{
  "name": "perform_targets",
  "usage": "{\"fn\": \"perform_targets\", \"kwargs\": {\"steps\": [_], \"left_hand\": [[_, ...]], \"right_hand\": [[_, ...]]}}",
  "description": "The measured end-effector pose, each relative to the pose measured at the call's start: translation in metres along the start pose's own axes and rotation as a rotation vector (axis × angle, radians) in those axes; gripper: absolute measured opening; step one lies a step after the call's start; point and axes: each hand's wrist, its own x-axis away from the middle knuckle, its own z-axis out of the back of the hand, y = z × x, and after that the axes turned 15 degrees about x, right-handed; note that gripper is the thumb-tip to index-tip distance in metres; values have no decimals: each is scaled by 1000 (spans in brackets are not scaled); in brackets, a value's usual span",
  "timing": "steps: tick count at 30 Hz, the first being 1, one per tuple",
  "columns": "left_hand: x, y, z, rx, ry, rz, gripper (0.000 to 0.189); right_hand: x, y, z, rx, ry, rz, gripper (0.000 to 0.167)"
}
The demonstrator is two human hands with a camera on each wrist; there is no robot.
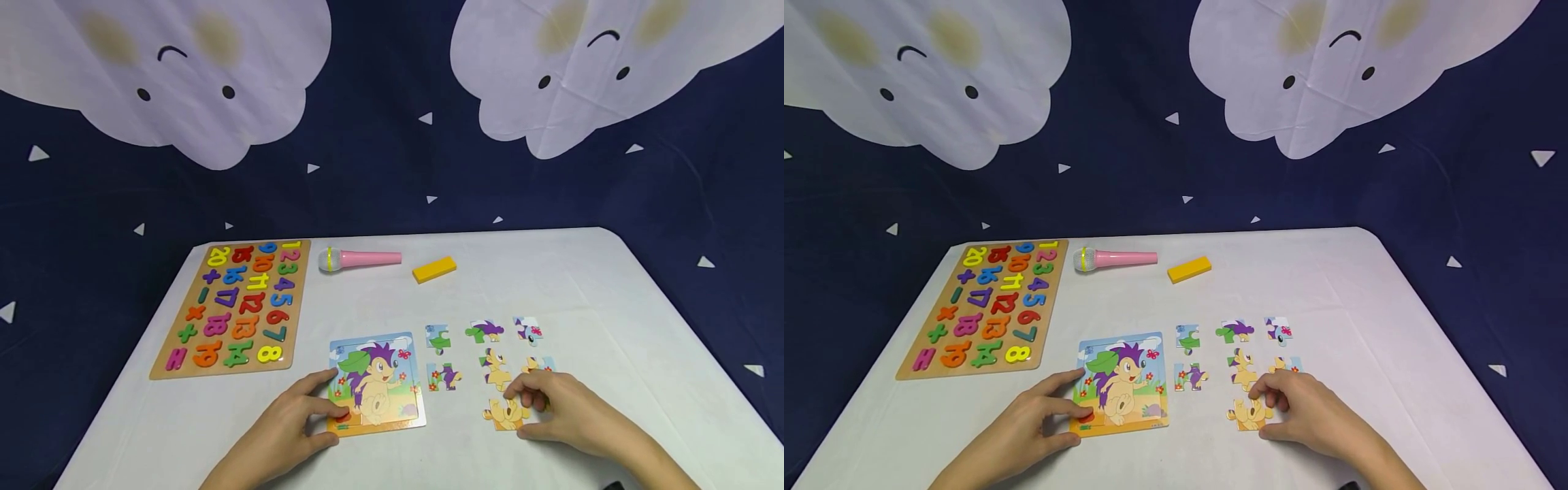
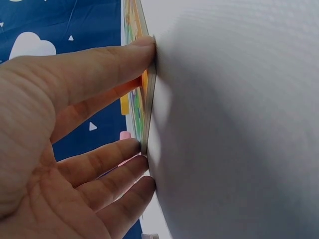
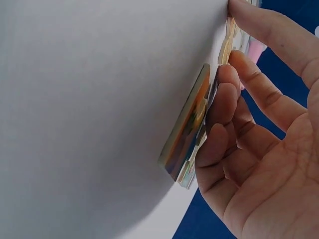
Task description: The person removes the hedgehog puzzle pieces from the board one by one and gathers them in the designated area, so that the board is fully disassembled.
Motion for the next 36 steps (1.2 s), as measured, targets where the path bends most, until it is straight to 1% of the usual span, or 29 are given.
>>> {"fn": "perform_targets", "kwargs": {"steps": [6, 10, 14, 17, 20, 23, 27, 30, 36], "left_hand": [[-1, 0, 0, -3, -7, 16, 31], [-1, 0, 1, -11, -1, 9, 31], [2, 2, 2, -27, 11, -9, 32], [2, 2, 2, -51, 12, -24, 39], [2, 2, 2, -68, 15, -24, 54], [2, 2, 1, -76, 30, -16, 66], [0, 1, 0, -95, 51, 4, 75], [-1, -1, 1, -97, 56, 20, 80], [-4, -4, 4, -68, 39, 46, 92]], "right_hand": [[-1, -1, 2, 11, 3, 11, 42], [-5, -5, 6, 27, 45, 25, 42], [-13, -12, 11, 49, 92, 34, 37], [-20, -19, 13, 48, 100, 38, 33], [-29, -28, 14, 21, 89, 47, 29], [-39, -38, 13, -8, 66, 59, 26], [-53, -53, 10, 12, 53, 72, 23], [-62, -64, 8, 45, 56, 88, 24], [-80, -82, 4, 64, 27, 135, 35]]}}
